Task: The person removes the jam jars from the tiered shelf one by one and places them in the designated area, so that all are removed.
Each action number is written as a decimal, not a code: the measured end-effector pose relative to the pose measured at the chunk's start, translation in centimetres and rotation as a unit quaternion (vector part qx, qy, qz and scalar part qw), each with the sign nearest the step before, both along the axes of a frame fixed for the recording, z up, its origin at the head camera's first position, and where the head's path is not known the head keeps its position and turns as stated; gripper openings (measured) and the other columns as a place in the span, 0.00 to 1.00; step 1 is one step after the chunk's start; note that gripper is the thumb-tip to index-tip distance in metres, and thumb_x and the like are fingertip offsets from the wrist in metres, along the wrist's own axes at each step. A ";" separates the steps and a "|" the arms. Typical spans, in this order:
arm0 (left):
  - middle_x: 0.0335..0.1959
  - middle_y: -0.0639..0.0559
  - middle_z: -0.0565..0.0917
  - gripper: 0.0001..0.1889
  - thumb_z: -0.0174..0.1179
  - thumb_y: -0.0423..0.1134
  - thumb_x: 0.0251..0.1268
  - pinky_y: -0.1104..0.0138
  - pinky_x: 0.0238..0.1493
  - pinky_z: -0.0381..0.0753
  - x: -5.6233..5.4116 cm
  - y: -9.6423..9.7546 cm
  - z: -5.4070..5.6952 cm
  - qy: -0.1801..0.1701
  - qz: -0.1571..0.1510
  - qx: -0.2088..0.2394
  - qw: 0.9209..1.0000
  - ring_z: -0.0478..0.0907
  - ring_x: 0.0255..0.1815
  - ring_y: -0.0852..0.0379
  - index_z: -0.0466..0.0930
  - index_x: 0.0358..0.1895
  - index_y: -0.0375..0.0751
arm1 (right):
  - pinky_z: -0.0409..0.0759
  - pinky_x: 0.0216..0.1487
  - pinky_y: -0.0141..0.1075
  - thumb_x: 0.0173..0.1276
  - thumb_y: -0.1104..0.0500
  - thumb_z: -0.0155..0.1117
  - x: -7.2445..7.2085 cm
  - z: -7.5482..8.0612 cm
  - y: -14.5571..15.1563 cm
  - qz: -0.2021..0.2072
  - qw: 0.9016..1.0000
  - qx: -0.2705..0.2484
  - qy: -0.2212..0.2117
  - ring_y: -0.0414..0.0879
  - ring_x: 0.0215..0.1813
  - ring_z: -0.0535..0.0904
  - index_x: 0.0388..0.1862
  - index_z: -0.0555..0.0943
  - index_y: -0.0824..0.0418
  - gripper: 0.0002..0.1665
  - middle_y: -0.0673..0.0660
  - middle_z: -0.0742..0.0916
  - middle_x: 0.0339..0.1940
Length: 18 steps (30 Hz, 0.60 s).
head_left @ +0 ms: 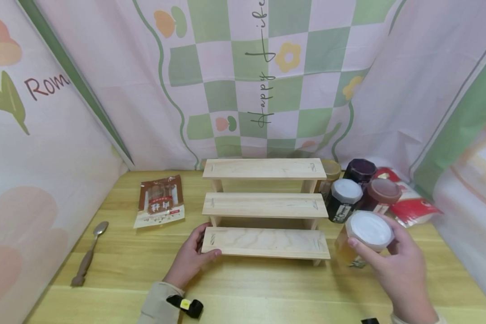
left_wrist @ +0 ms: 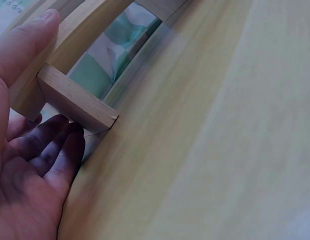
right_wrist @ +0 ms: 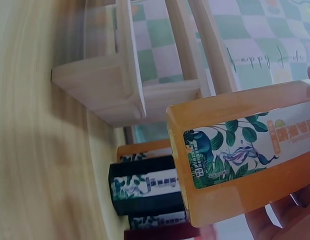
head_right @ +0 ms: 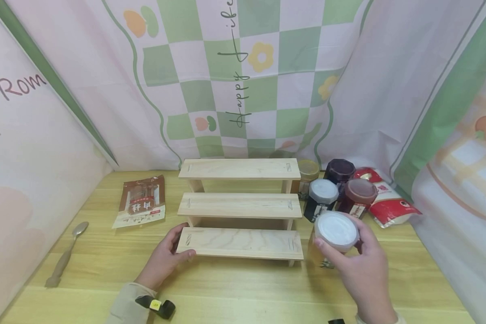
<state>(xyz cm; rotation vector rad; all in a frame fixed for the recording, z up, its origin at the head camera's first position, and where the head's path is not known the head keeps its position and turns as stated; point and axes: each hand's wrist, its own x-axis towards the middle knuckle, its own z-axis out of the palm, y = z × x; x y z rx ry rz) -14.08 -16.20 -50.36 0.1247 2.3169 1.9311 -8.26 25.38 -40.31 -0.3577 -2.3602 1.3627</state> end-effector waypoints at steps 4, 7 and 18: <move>0.69 0.40 0.72 0.49 0.78 0.43 0.49 0.55 0.72 0.69 0.1 0.0 -0.1 0.005 -0.001 -0.006 1.000 0.70 0.69 0.42 0.61 0.75 0.40 | 0.71 0.46 0.14 0.53 0.60 0.83 0.0 -0.5 0.7 -0.011 1.000 -0.003 -0.009 0.28 0.51 0.73 0.72 0.72 0.54 0.47 0.49 0.80 0.59; 0.69 0.41 0.73 0.49 0.78 0.45 0.49 0.55 0.71 0.70 0.1 -0.1 -0.1 0.006 -0.003 -0.009 1.000 0.71 0.68 0.42 0.61 0.75 0.40 | 0.71 0.46 0.13 0.54 0.59 0.82 -0.1 -1.0 1.2 -0.018 1.000 0.001 -0.018 0.28 0.52 0.73 0.73 0.71 0.54 0.47 0.53 0.80 0.61; 0.69 0.41 0.73 0.48 0.77 0.42 0.50 0.55 0.71 0.70 0.1 0.0 0.1 0.006 -0.001 -0.003 1.000 0.71 0.68 0.42 0.61 0.75 0.40 | 0.72 0.46 0.12 0.57 0.58 0.81 -0.5 -2.7 2.5 -0.024 0.999 -0.009 -0.027 0.26 0.51 0.73 0.74 0.69 0.55 0.47 0.50 0.81 0.59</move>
